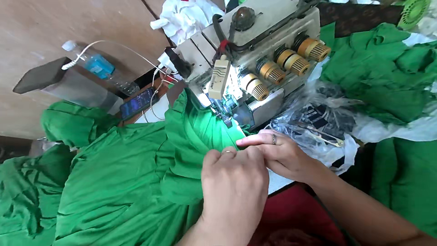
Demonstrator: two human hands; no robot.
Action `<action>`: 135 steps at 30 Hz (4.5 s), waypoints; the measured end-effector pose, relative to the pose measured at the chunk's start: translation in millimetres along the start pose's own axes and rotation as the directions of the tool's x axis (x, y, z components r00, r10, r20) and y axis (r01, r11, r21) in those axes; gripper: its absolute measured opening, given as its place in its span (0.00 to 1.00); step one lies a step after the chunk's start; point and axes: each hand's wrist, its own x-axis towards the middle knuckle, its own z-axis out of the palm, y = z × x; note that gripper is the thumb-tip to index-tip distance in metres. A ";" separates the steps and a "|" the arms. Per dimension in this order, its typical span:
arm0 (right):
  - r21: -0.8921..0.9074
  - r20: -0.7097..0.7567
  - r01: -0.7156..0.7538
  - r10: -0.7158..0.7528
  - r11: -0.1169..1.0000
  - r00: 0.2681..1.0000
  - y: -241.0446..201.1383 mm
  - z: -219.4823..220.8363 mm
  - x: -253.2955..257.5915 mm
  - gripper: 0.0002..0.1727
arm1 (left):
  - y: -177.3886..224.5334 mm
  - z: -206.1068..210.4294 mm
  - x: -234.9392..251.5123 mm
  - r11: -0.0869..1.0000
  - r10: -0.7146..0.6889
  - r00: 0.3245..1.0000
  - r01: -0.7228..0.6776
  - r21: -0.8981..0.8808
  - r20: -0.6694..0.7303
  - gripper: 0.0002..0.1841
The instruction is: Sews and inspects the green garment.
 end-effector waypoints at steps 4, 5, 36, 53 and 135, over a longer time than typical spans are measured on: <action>0.030 -0.036 -0.041 0.042 0.999 0.998 12.4 2.0 4.3 0.13 | -3.2 10.6 -5.7 0.992 -0.103 0.994 0.100 -0.082 -0.033 0.16; 0.056 -0.044 -0.052 0.054 0.997 0.998 15.6 1.8 4.9 0.12 | -2.3 13.1 -8.6 0.984 -0.135 0.990 0.130 -0.119 -0.030 0.16; 0.080 -0.256 -0.278 0.289 0.957 0.922 -7.5 -3.8 -6.4 0.10 | -94.1 57.5 14.5 0.897 -0.112 0.993 0.086 -0.433 -0.037 0.10; -0.036 0.107 0.040 -0.036 0.999 0.994 -10.7 1.9 10.9 0.12 | -25.3 2.4 -48.2 0.830 -0.203 0.976 0.216 -0.514 0.082 0.11; -0.570 0.280 -0.405 0.632 0.715 0.722 -36.6 -46.3 -21.7 0.20 | 39.7 77.2 -46.6 0.851 -0.315 0.928 0.369 -0.373 0.199 0.12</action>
